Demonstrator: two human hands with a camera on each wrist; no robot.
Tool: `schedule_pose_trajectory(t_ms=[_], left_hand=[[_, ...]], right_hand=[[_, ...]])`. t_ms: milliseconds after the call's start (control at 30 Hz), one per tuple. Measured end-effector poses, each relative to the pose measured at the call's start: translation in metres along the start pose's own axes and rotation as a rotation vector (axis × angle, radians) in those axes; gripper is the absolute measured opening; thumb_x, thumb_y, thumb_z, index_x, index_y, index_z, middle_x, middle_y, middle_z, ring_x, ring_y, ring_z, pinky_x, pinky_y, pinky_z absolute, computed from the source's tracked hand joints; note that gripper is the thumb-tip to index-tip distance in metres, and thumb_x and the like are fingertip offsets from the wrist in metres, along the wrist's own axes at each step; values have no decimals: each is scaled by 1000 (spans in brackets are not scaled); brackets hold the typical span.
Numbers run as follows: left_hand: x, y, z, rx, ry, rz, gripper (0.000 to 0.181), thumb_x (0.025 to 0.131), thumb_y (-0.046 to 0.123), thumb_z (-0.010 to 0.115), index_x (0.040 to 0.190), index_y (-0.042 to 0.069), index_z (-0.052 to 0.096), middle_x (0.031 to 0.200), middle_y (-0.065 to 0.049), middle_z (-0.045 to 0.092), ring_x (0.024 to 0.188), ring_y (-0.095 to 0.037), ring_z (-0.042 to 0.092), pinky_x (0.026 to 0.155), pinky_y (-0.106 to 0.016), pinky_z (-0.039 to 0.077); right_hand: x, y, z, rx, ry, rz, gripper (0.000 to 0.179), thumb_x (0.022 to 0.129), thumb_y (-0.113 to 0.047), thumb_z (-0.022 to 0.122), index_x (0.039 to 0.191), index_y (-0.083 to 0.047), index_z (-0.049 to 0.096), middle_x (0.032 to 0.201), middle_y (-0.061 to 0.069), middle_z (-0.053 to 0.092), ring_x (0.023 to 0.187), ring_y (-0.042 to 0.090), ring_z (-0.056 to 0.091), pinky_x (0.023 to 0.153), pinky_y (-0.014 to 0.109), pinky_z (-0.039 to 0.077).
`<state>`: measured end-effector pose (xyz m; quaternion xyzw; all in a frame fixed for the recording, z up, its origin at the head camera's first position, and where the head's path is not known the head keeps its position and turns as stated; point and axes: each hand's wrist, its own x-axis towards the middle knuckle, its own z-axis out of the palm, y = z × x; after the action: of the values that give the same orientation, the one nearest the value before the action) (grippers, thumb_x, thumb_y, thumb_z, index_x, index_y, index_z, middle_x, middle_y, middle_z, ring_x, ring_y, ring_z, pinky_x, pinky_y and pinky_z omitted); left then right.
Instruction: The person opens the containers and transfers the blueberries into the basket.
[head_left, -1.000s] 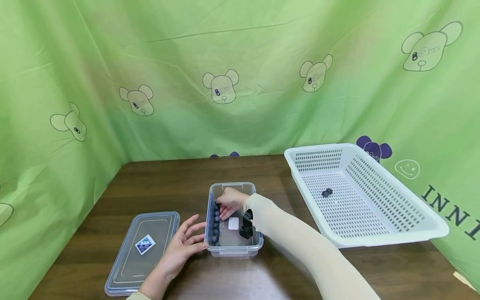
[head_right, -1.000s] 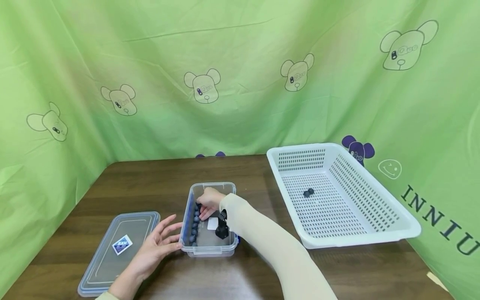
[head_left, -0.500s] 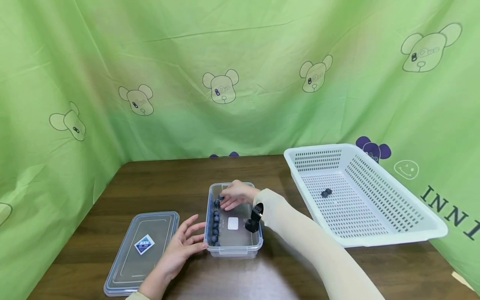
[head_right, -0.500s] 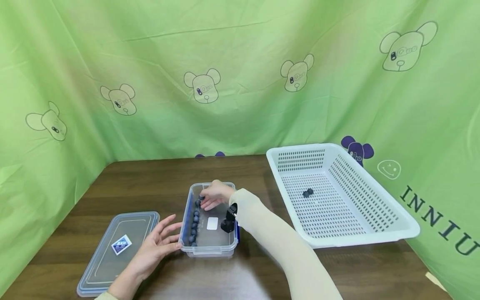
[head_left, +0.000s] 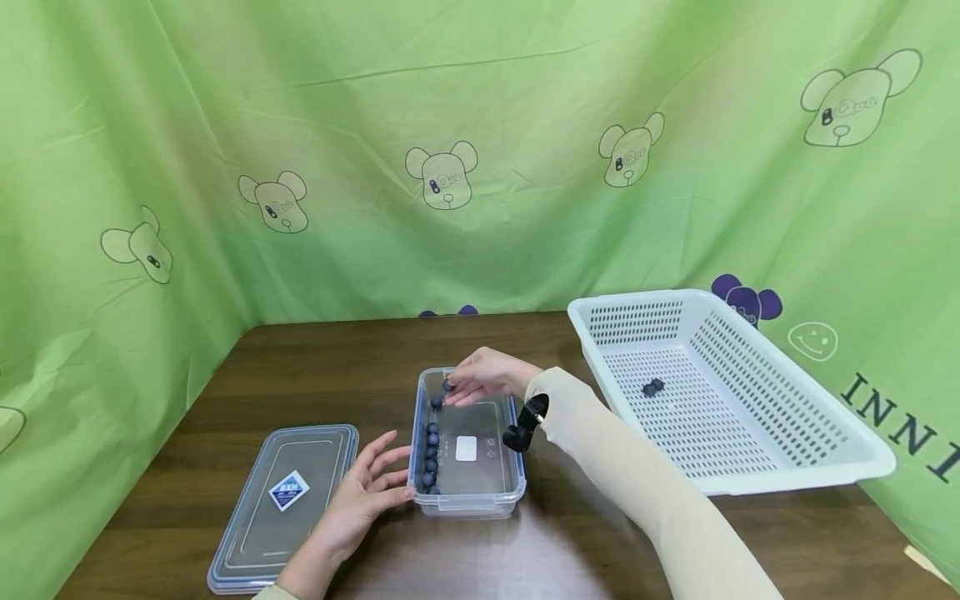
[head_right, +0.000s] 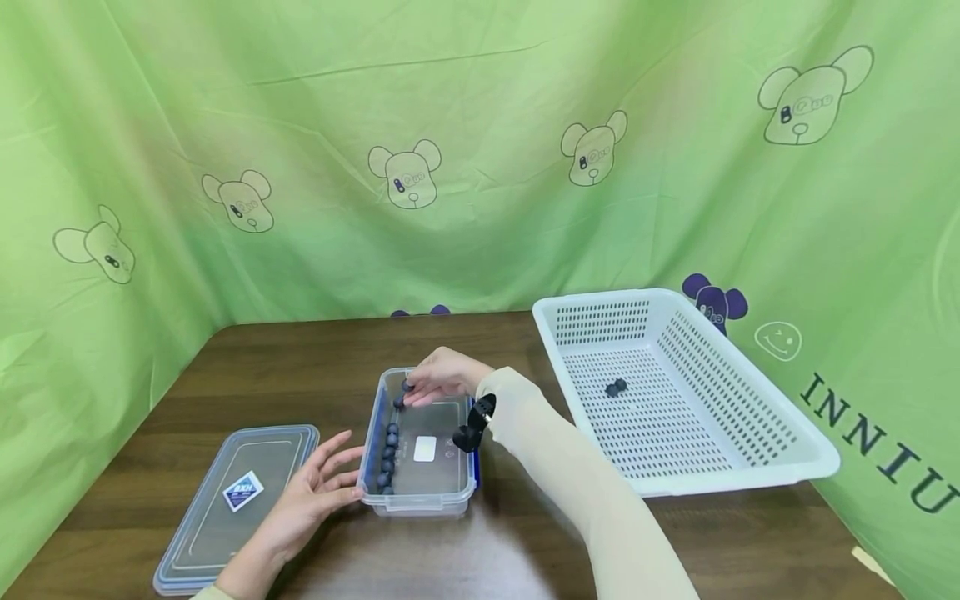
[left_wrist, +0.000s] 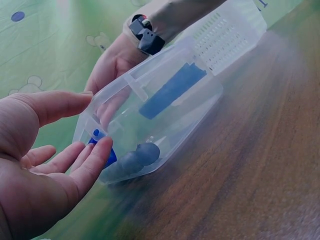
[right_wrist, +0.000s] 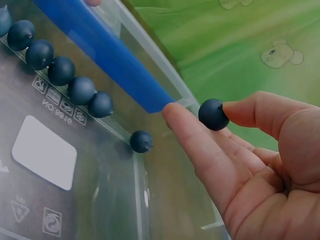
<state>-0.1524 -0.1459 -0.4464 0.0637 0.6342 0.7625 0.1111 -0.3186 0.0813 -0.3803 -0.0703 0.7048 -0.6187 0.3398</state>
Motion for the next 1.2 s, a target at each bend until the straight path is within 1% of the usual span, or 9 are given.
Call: schedule_pose_trajectory(t_ms=[167,333,467,633,733,867,967,1133,1200], left_hand=[[-1,1,0,-3,6,-6,89,83,-9,71,155,-2,18,148,-31,38,114,-31,58,87,-29,53],[0,1,0,-5,9,-9,89,83,-9,71,155,-2,18,147,-31,38,114,-30,58,87,-29,53],[0,1,1,-3,3,-5,90,83,-9,71,155,-2,18,148,-31,38,115,-30,58,87,-29,53],[0,0,0,-2,-1,-2,90,83,-9,71,155,-2,17,148,-31,37,115,-30,58,87,-29,53],[0,0,0,-3,-2,0,90,83,-9,71,155,-2,17,148,-31,37,115,-30,57,87,-29,53],[0,0,1,-5,0,3,89,83,-9,70,154,-2,18,148,-31,37,115,-31,57,87,-29,53],[-1,-1,0,-4,1,-1,89,83,-9,70,155,-2,18,148,-31,37,115,-31,57,87,-29,53],[0,-2,0,-8,2,-5,89,83,-10,70,155,-2,17,148,-31,37,115,-31,57,87,-29,53],[1,-2,0,-11,3,-7,89,83,-10,69,155,-1,18,148,-30,37,115,-30,57,87,-29,53]], right_hand=[[-5,-7,-6,-14,-4,-13,22,98,5,50,114,18,58,93,27,70,79,26,72,78,35,58],[-15,-18,-19,-49,-21,-45,27,99,5,48,121,20,53,96,27,70,82,26,72,82,36,57],[-25,-28,-35,-60,-29,-82,32,100,4,46,125,22,49,97,26,71,81,23,72,84,36,56],[-43,-34,-62,-21,-6,-112,32,101,3,44,126,22,46,98,24,71,85,23,72,89,38,54],[-54,-35,-80,12,10,-136,30,101,2,42,124,21,47,96,21,71,87,23,71,93,41,51],[-68,-33,-105,37,33,-181,22,102,1,41,112,14,57,94,17,72,89,23,72,91,38,53],[-80,-30,-124,47,49,-203,21,104,1,40,104,7,61,94,16,72,91,23,71,90,36,54],[-102,-23,-152,84,65,-213,18,104,2,40,103,2,59,97,17,71,94,23,71,92,36,53],[-109,-19,-164,103,76,-215,20,104,2,41,102,1,60,98,17,72,94,23,71,92,35,53]])
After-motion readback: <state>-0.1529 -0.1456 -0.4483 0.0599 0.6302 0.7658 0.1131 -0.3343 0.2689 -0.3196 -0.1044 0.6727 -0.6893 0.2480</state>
